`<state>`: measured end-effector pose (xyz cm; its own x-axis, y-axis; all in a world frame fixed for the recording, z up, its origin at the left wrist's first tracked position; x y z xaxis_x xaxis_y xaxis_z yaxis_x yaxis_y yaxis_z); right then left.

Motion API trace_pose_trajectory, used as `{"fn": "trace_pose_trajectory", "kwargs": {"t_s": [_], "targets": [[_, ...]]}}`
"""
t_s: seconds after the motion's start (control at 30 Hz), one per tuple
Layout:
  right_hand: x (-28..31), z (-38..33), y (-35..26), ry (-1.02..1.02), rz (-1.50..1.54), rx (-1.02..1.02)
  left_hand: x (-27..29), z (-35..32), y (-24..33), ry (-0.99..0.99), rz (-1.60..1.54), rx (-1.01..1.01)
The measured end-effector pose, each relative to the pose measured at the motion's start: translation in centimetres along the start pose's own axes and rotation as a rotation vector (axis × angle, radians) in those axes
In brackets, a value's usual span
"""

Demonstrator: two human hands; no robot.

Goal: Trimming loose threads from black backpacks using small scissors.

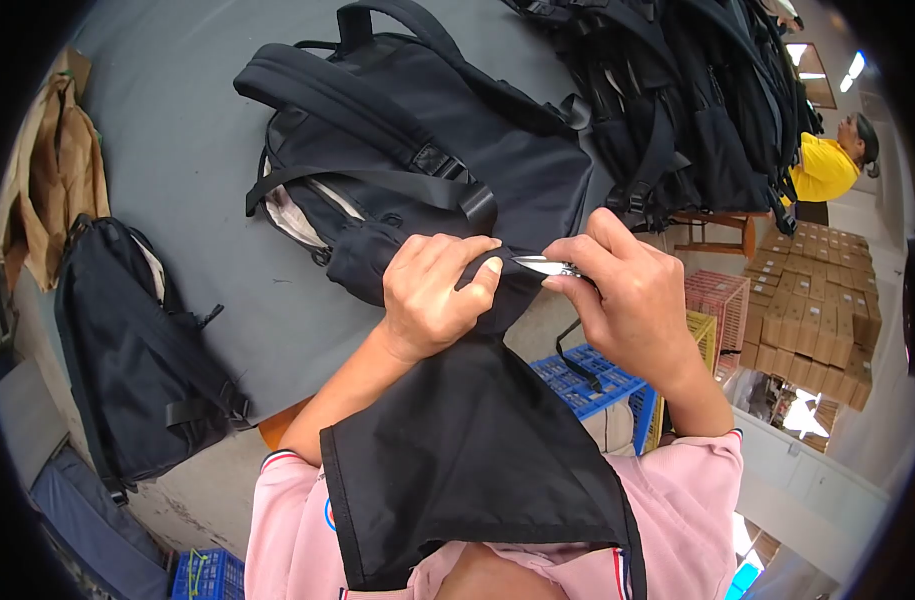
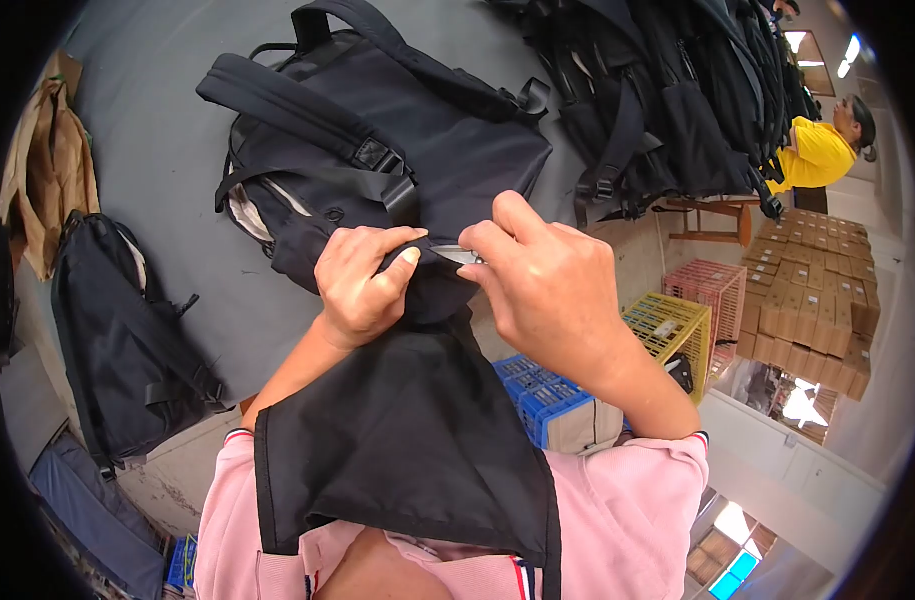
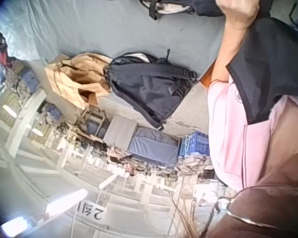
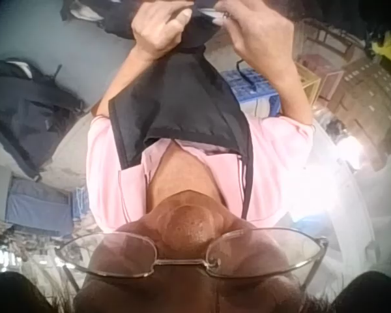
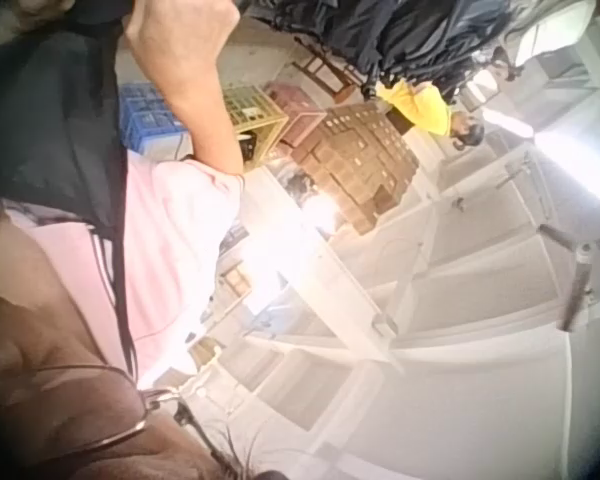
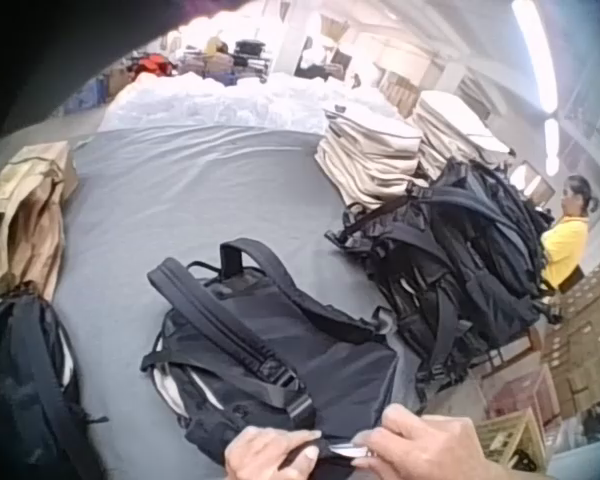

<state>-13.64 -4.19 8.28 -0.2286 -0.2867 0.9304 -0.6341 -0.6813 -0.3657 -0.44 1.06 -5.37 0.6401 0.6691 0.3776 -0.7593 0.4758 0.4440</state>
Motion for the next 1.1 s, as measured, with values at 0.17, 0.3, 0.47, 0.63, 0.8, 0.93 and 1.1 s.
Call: {"fn": "trace_pose_trajectory", "kwargs": {"t_s": [0.17,0.3,0.47,0.63,0.8,0.93,1.1], "targets": [[-0.1,-0.2,0.1,0.051,0.058,-0.04,0.0,0.1,0.0,0.013,0.002,0.0],[-0.4,-0.2,-0.2,0.041,0.009,-0.011,0.0,0.1,0.1,0.011,-0.006,0.0],[-0.9,-0.8,-0.3,0.131,0.045,-0.048,0.0,0.0,0.0,0.018,-0.006,0.004],[-1.7,-1.4,0.1,0.155,0.141,-0.09,0.0,-0.1,0.0,0.019,-0.008,-0.009],[-3.1,-2.1,1.6,0.17,0.421,-0.114,2.0,-0.3,-0.4,-0.072,-0.007,-0.028],[-5.0,-4.5,7.3,0.436,0.772,-0.508,6.4,-2.7,-1.7,-0.214,0.027,-0.021],[-10.8,-5.4,13.5,0.56,1.533,-0.806,9.4,1.6,-1.2,-1.231,-0.092,0.128]]}}
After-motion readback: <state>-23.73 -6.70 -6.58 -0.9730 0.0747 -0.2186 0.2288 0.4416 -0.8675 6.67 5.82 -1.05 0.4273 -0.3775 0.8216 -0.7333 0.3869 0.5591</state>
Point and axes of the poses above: each hand's wrist, its own z-axis towards the middle knuckle, its own x-axis out of the back of the hand, y = z × x, the point moved 2 cm from there along z, towards the middle knuckle, and after that the axes turned 11 degrees about z, right-handed, at the moved point
